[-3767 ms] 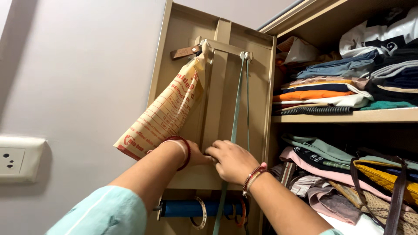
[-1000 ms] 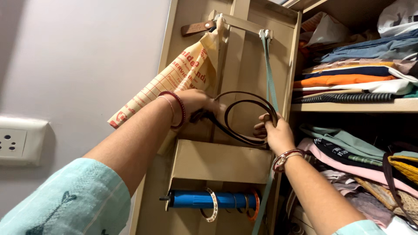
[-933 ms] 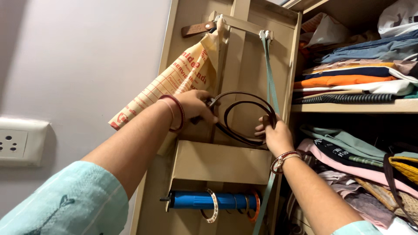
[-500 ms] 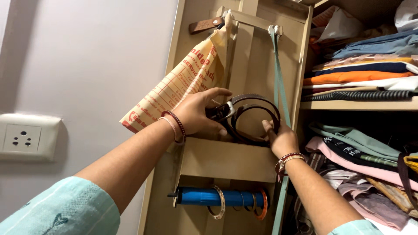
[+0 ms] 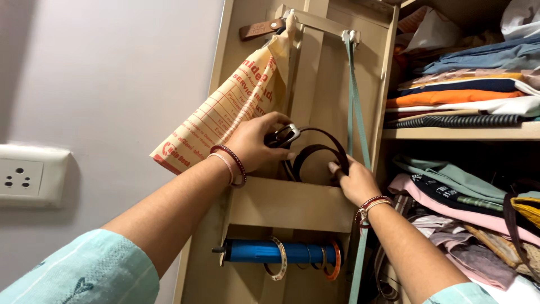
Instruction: The person carries a wooden drawer and slides it into a wardrobe, then organizes several items including bangles and a white tube inside a smaller compartment, and finally hangs a leather belt and a small pouch on hooks inside the wardrobe door.
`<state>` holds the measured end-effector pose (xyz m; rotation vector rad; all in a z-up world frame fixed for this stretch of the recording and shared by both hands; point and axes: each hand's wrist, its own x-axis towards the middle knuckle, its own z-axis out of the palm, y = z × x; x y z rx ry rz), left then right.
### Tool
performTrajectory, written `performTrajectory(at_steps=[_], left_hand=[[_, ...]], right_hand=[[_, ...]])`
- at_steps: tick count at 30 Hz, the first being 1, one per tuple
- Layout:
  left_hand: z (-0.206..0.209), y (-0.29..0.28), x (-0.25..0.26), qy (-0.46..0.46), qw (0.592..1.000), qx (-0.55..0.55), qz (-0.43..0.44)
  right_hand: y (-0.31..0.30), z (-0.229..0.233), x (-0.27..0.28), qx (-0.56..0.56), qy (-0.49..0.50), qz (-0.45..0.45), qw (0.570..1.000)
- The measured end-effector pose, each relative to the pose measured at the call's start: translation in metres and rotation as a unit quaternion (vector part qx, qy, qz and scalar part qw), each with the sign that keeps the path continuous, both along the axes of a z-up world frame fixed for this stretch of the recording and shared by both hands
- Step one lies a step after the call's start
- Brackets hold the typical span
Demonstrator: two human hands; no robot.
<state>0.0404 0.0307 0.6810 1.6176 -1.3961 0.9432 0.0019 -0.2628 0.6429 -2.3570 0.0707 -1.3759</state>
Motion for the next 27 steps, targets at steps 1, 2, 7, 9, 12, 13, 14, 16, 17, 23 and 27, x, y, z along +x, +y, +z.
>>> performTrajectory(at_steps=[1,2,7,9,12,13,14,16,17,23,27], left_hand=[[0.0,-0.002,0.002,-0.001,0.999,0.016,0.042],[-0.001,-0.005,0.004,-0.003,0.996,0.033,0.083],[-0.01,-0.02,0.028,0.004,0.959,0.137,0.248],[-0.014,-0.027,0.04,0.014,0.936,0.189,0.295],[-0.016,-0.033,0.053,0.046,0.935,0.208,0.284],[-0.015,-0.034,0.055,0.047,0.934,0.212,0.284],[-0.015,-0.036,0.057,0.049,0.933,0.215,0.285],[-0.015,-0.037,0.057,0.055,0.93,0.224,0.287],[-0.015,-0.038,0.055,0.059,0.928,0.228,0.289],[-0.02,-0.035,0.03,0.049,0.952,0.204,0.222],[-0.023,-0.035,0.012,0.037,0.952,0.218,0.212]], right_hand=[[0.002,0.0,-0.002,-0.004,-0.011,0.001,1.0],[0.004,-0.001,-0.003,-0.008,-0.022,0.002,1.0],[0.011,-0.004,-0.01,-0.029,-0.046,-0.011,0.998],[0.011,-0.003,-0.011,-0.008,-0.036,0.02,0.999],[0.004,-0.002,-0.012,-0.04,0.011,0.015,0.999],[0.0,-0.002,-0.011,-0.043,0.023,0.034,0.998],[-0.005,-0.002,-0.01,-0.047,0.036,0.053,0.997],[-0.013,-0.001,-0.004,-0.032,0.063,0.118,0.991],[-0.016,0.001,-0.001,-0.013,0.076,0.163,0.984],[-0.013,0.001,-0.01,0.119,0.097,0.264,0.952],[0.009,-0.007,-0.023,0.016,0.064,0.152,0.986]])
